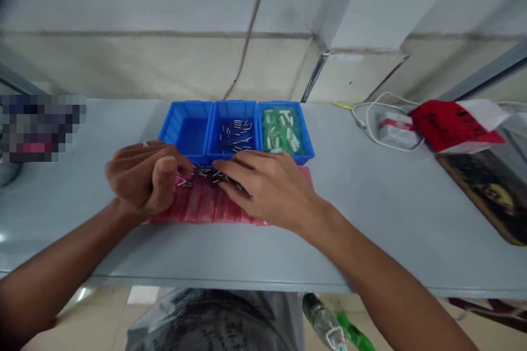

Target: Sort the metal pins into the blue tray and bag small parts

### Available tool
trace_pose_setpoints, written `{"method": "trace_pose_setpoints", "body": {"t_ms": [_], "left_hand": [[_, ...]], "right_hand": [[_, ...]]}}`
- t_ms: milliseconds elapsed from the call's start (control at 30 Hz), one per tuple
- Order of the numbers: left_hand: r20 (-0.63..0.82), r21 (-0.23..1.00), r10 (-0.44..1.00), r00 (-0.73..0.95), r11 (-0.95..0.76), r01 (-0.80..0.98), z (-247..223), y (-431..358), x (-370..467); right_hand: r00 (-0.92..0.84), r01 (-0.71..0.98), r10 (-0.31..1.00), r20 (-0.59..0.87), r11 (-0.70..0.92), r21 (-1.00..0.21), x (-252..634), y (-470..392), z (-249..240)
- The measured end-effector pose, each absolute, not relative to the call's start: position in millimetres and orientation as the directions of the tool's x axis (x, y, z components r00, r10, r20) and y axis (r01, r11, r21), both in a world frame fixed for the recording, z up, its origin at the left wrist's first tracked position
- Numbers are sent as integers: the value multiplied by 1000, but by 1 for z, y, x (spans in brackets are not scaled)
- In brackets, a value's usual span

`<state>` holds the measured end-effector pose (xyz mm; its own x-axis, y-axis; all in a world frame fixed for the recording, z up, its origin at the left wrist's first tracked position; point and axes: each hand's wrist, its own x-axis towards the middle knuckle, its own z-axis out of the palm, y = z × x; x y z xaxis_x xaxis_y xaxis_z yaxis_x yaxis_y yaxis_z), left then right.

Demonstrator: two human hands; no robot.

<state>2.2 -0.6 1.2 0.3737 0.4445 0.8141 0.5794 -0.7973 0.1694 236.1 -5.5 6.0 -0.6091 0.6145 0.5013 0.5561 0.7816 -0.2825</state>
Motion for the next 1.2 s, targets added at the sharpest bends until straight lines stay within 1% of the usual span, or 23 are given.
{"method": "trace_pose_setpoints", "body": {"t_ms": [33,67,100,167,333,433,600,667,733,833,900,967,1067,1133,1200], "left_hand": [[819,151,426,384,-806,573,2,0,2],[826,130,403,394,-817,561,2,0,3],[830,115,387,402,-824,555,3,0,3],[824,120,398,404,-818,563,4,1,3],[822,91,380,425,-823,560,5,1,3],[821,91,382,425,-822,563,5,1,3],[824,71,371,429,-818,571,3,2,3],[819,70,372,436,-820,568,3,2,3],[820,62,363,442,-824,563,3,2,2],[818,45,354,454,-825,563,3,2,3],[809,39,362,464,-820,571,2,2,3],[782,35,373,498,-825,564,-1,3,4],[736,9,366,570,-847,532,-6,4,4],[739,-11,339,581,-857,515,-7,4,4],[761,-17,323,562,-857,515,-6,4,4]], "right_hand": [[-692,579,582,427,801,-152,236,-5,4],[-739,587,574,352,805,-79,235,-5,1],[-761,592,579,293,804,-52,233,-5,-3],[-766,598,588,258,800,-50,231,-5,-8],[-764,592,577,288,805,-41,229,-5,-14],[-758,582,565,326,811,-55,229,-6,-14],[-694,608,592,410,787,-106,230,-5,-14],[-670,598,598,440,786,-158,231,-3,-13],[-638,544,598,486,796,-266,230,-2,-10],[-545,424,608,577,794,-436,230,-2,0],[-478,369,642,599,766,-527,230,-2,7],[-417,315,706,573,703,-637,230,-4,11],[-351,189,803,481,564,-803,229,-7,13],[-342,87,830,441,496,-864,228,-9,12],[-341,17,841,419,451,-892,226,-10,11]]}}
